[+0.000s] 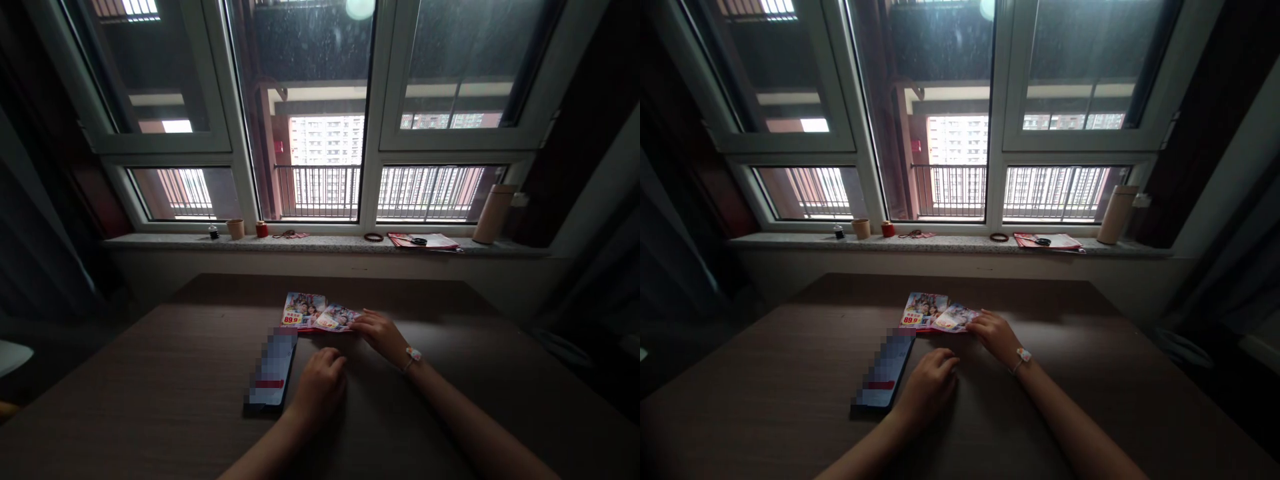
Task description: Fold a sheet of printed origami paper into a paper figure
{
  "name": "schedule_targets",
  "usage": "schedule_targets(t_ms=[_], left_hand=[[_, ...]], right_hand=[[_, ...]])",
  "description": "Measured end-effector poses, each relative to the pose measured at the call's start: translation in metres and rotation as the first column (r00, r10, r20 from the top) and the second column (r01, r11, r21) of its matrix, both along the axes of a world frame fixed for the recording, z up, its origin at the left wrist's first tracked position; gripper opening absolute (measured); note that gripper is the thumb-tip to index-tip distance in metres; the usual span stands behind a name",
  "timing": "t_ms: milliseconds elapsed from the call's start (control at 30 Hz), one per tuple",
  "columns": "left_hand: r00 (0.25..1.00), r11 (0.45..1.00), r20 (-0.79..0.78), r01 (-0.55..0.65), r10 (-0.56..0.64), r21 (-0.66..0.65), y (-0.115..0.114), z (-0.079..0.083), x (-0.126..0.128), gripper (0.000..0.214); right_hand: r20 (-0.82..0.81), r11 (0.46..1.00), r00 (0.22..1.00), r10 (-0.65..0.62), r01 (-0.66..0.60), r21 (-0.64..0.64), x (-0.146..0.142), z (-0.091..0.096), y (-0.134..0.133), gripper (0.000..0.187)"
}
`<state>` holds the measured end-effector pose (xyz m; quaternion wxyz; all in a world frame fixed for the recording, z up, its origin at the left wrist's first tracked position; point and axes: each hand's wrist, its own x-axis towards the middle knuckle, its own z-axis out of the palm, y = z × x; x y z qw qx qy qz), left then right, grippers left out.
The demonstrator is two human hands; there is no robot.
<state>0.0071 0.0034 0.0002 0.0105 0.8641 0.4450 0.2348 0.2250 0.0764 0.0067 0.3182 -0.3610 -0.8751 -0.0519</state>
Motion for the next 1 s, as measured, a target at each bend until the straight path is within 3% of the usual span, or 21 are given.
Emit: schedule_targets(t_ms=[200, 333, 433, 600, 867, 1000], left_hand=[[0.997, 0.996, 0.013, -0.072, 0.071, 0.059, 0.002, -0.006, 0.0, 0.041], [0.993, 0.997, -0.104, 0.052, -0.057, -0.047, 0.006, -0.01, -0.004, 0.05], [0.978, 0.983, -0.169, 0.097, -0.123, -0.157, 0.007, -0.01, -0.007, 0.047], [0.977, 0.97, -0.15, 0.121, -0.154, -0.209, 0.004, -0.004, -0.012, 0.046], [0.986, 0.98, -0.006, 0.165, -0.166, -0.116, 0.005, -0.003, -0.005, 0.021], [0.996, 0.991, -0.023, 0.085, -0.088, -0.106, 0.003, -0.002, 0.009, 0.033]], right_hand=[[0.005, 0.962, 0.999, -0.033, 0.033, -0.271, 0.02, -0.002, -0.039, 0.026], [-0.125, 0.903, 0.992, -0.008, -0.046, -0.427, 0.025, 0.001, -0.058, 0.023], [-0.173, 0.858, 0.985, -0.012, -0.079, -0.508, 0.023, 0.008, -0.063, 0.007], [-0.185, 0.868, 0.981, -0.055, -0.044, -0.494, 0.017, 0.008, -0.064, 0.024], [-0.075, 0.898, 0.982, -0.173, 0.126, -0.422, 0.001, 0.0, -0.062, 0.016], [0.037, 0.903, 0.982, -0.185, 0.185, -0.389, -0.009, 0.003, -0.067, 0.021]])
